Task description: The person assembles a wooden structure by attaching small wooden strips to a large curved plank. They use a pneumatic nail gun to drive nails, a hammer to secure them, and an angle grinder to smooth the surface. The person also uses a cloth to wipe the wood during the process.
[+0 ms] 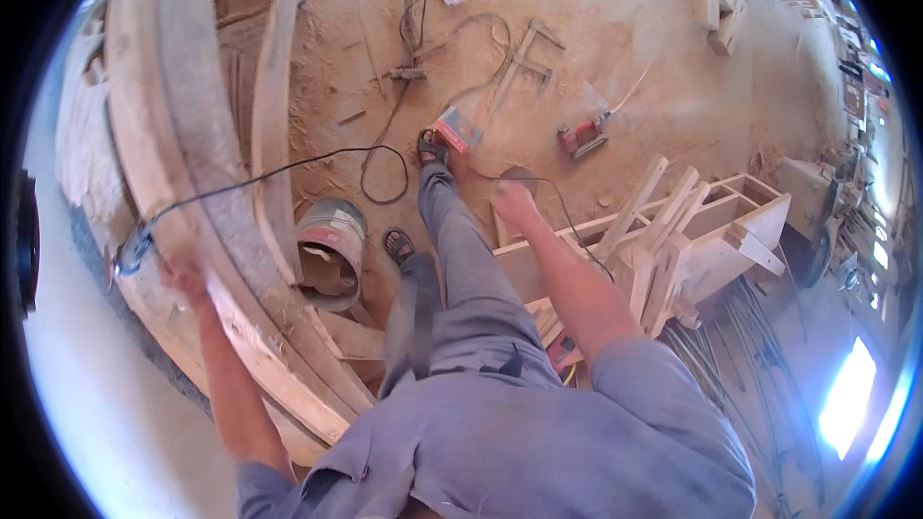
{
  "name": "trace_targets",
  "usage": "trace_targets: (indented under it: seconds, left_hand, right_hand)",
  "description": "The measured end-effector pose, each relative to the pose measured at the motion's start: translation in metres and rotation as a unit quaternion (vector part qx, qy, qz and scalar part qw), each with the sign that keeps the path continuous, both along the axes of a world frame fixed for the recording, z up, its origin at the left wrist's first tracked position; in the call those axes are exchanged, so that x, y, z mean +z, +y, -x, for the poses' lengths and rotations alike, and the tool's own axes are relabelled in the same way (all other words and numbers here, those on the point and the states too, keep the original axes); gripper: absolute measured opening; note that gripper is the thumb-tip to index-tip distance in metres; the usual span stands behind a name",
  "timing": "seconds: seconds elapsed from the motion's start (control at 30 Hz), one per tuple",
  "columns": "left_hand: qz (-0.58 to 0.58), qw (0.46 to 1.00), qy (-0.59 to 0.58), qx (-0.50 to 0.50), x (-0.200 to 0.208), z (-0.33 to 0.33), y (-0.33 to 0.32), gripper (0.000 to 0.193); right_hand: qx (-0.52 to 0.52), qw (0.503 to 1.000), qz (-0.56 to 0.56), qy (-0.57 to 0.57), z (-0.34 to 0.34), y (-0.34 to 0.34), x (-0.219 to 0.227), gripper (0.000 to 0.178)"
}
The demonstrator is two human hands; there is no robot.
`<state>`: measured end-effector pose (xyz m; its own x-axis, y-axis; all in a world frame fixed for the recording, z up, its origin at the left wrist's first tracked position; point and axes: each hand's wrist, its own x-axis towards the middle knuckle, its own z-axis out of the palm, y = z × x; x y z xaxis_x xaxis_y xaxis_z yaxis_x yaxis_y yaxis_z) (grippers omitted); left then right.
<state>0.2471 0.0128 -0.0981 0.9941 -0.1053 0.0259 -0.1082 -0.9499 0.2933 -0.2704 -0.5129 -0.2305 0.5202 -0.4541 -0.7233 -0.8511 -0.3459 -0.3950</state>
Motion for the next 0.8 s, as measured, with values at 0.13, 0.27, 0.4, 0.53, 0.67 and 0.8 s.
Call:
trace_targets:
  seconds: [0.13,0.27,0.4,0.53,0.67,0.8]
  left_hand:
    - [0.142,0.975,-0.006,0.173,0.022,0.021,0.022,0.060]
    - [0.006,0.993,-0.018,0.113,0.032,-0.004,-0.003,0.067]
    - [0.073,0.981,0.045,0.172,0.058,0.028,-0.038,0.069]
    - [-0.028,0.977,0.056,0.206,0.064,0.038,-0.081,0.070]
    - [-0.043,0.977,0.065,0.199,0.052,0.029,-0.085,0.070]
    - [-0.058,0.975,0.070,0.201,0.047,0.024,-0.090,0.070]
  right_hand:
    - [0.191,0.979,0.012,-0.073,-0.129,-0.032,-0.080,0.027]
    - [0.127,0.992,-0.008,0.014,-0.196,-0.049,-0.200,0.025]
    - [0.205,0.978,0.021,0.013,-0.254,-0.057,-0.286,0.029]
    - [0.236,0.964,0.118,0.035,-0.308,-0.059,-0.336,0.062]
    - [0.287,0.918,0.272,-0.026,-0.325,-0.063,-0.400,0.070]
    - [0.264,0.934,0.232,-0.065,-0.336,-0.066,-0.435,0.064]
